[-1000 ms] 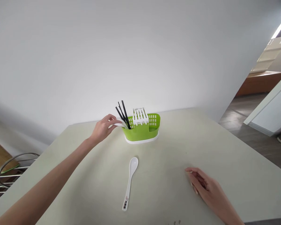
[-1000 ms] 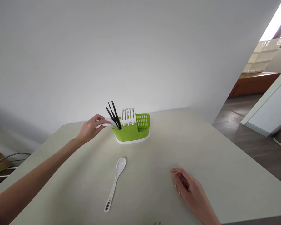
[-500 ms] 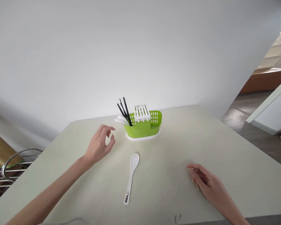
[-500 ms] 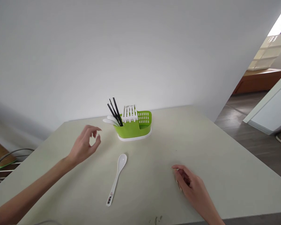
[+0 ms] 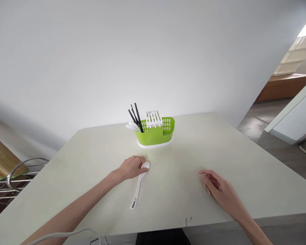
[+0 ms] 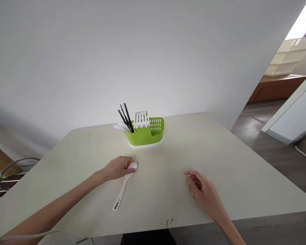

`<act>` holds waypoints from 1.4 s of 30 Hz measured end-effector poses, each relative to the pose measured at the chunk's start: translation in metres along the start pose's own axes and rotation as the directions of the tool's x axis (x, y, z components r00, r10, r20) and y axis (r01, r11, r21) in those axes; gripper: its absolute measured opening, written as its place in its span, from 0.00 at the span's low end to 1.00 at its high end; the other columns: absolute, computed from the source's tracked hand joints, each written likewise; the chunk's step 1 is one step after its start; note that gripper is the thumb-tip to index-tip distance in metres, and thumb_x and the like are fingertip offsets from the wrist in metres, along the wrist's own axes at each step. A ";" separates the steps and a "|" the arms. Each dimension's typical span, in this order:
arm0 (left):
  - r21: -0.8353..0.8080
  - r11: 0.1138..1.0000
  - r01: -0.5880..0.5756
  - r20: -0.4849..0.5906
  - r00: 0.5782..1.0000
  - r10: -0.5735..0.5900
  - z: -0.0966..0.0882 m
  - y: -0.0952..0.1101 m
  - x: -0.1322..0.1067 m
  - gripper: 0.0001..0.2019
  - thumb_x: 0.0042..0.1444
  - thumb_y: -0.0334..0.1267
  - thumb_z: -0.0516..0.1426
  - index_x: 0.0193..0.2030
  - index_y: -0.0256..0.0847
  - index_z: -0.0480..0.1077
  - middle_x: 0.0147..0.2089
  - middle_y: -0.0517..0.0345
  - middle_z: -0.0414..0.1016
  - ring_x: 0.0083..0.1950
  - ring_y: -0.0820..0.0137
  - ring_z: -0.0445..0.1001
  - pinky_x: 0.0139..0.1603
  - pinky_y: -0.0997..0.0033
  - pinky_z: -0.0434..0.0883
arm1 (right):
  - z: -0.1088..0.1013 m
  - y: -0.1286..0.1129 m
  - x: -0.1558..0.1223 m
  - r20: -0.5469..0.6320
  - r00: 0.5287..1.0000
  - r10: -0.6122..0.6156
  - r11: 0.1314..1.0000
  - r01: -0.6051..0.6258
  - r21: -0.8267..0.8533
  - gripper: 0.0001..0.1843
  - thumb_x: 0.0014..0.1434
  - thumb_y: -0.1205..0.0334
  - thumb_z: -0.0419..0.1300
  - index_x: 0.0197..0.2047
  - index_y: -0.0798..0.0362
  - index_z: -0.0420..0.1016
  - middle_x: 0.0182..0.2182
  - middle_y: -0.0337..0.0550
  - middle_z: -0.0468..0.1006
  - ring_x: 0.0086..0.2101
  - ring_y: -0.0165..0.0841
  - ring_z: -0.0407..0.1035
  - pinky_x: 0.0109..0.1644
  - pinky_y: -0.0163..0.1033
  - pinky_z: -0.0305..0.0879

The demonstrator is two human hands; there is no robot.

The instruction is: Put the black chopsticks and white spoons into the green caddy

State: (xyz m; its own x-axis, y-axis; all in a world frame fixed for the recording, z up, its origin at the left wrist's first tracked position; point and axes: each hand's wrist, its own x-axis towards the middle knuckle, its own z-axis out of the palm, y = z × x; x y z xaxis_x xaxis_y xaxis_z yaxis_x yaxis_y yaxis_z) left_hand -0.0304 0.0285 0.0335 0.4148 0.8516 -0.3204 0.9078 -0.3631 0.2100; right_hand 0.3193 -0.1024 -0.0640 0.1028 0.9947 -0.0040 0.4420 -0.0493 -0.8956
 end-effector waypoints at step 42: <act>0.269 0.885 -0.380 -0.672 0.585 0.455 -0.092 -0.059 0.064 0.08 0.69 0.36 0.54 0.45 0.43 0.75 0.48 0.54 0.84 0.42 0.68 0.80 0.41 0.69 0.73 | 0.002 0.004 0.001 0.042 0.998 0.045 0.997 -0.048 0.058 0.25 0.71 0.38 0.52 0.55 0.49 0.74 0.26 0.37 0.71 0.26 0.33 0.65 0.30 0.37 0.60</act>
State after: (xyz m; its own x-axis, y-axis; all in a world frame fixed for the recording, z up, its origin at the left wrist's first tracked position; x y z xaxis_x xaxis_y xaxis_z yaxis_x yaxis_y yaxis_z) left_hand -0.0632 0.1392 0.0857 0.6137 0.5865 0.5286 0.6624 -0.7468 0.0596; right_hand 0.3197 -0.1019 -0.0688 0.0847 0.9944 -0.0634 0.3839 -0.0912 -0.9189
